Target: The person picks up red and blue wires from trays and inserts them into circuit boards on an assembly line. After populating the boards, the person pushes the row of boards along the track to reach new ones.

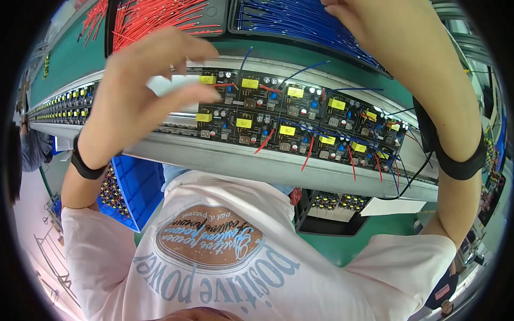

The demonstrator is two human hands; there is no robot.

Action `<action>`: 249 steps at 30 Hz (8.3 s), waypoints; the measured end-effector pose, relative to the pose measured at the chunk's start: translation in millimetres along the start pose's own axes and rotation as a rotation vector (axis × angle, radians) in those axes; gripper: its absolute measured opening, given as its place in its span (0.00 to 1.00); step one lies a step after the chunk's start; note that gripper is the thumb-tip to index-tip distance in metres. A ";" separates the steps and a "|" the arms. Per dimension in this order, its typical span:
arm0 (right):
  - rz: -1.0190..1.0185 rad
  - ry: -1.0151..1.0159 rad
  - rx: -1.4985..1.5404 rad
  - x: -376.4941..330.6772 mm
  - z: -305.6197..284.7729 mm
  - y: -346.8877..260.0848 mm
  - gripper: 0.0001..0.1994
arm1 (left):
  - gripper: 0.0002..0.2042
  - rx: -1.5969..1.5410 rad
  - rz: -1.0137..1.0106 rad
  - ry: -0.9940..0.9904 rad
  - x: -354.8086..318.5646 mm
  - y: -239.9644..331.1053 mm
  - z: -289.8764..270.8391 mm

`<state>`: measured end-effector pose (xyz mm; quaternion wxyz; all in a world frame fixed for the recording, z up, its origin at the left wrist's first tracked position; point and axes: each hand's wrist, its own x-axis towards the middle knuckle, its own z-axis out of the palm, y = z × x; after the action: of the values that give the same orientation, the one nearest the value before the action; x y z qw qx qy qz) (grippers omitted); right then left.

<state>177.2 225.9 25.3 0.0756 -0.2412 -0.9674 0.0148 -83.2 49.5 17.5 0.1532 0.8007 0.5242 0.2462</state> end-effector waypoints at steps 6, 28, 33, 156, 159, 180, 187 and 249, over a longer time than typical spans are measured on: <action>-0.048 0.136 0.096 -1.1 -10.6 -7.3 0.08 | 0.06 0.301 -0.085 0.035 22.2 -31.7 -23.6; -0.364 0.008 0.074 -20.6 -32.9 -101.8 0.13 | 0.04 0.554 -0.006 -0.036 27.3 -35.3 1.0; -0.400 -0.040 0.062 -12.0 -17.2 -104.0 0.13 | 0.04 0.570 0.025 0.009 32.7 -31.3 0.6; 0.461 0.240 0.192 -153.2 72.2 -175.0 0.14 | 0.08 0.078 -0.252 0.221 -117.1 -6.4 10.4; 0.526 0.238 0.144 -168.1 64.7 -161.3 0.14 | 0.08 0.083 -0.280 0.236 -128.3 -12.8 5.9; 0.768 0.243 0.126 -205.5 79.1 -122.4 0.07 | 0.24 0.566 -0.500 0.592 -264.0 -74.8 -26.0; 0.870 0.183 0.070 -237.1 81.8 -91.0 0.09 | 0.33 0.502 -0.571 0.437 -268.3 -112.0 -41.3; -0.046 0.177 0.321 23.7 44.3 -114.5 0.11 | 0.05 0.405 -0.037 0.077 13.5 -112.3 -35.3</action>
<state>96.5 136.2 -7.7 0.1983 -0.2044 -0.9474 0.1461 -184.1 106.7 -6.5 -0.0266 0.7954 0.5830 0.1632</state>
